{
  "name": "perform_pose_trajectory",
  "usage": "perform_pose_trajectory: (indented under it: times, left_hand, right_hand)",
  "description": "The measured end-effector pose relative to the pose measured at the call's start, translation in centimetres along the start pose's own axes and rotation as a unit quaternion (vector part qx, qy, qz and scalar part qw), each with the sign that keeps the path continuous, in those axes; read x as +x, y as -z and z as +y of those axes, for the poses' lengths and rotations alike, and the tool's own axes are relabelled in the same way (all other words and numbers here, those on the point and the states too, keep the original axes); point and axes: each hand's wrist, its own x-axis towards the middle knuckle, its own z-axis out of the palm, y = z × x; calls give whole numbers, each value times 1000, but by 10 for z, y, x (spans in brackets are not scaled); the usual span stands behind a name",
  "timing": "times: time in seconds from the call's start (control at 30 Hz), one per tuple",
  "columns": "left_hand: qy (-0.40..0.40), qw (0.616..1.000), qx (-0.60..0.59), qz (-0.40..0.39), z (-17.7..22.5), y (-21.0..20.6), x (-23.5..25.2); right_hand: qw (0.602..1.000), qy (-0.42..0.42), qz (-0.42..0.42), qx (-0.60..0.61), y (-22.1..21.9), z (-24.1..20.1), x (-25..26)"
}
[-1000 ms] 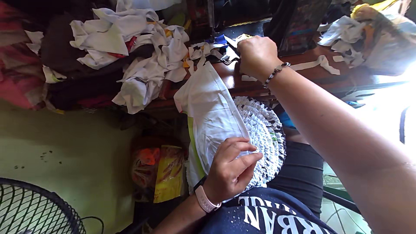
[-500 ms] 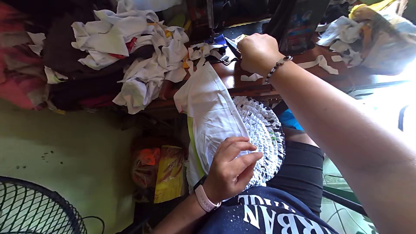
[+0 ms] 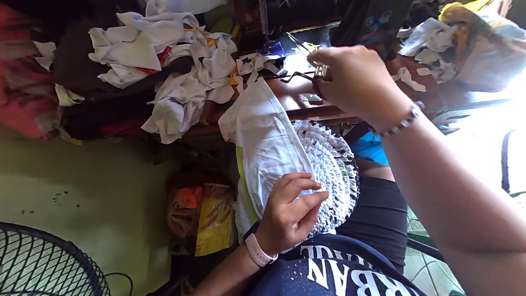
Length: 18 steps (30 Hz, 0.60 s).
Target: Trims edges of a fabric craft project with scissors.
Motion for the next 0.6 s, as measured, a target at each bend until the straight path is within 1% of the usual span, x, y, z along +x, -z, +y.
perform_pose_trajectory:
  times: [0.07, 0.1, 0.17, 0.23, 0.4, 0.5, 0.6]
  left_hand:
    - [1, 1000, -3, 3, -1, 0, -1]
    - [2, 1000, -4, 3, -1, 1, -1]
    - [0, 1000, -6, 5, -2, 0, -1]
    - [-2, 1000, -7, 7, -1, 0, -1]
    - [-5, 1000, -9, 7, -1, -2, -1]
    - [-9, 1000, -8, 7, -2, -3, -1]
    - [-10, 1000, -8, 4, -1, -3, -1]
  right_hand:
    - [995, 31, 17, 96, -5, 11, -29]
    - [985, 51, 21, 165, -10, 17, -44]
    - [943, 57, 13, 327, -18, 20, -75]
    - [901, 31, -8, 433, -25, 22, -103]
    - [818, -55, -51, 571, -47, 39, -152]
    - [761, -81, -87, 638, -59, 49, -178]
    - [706, -90, -116, 692, -67, 50, -198]
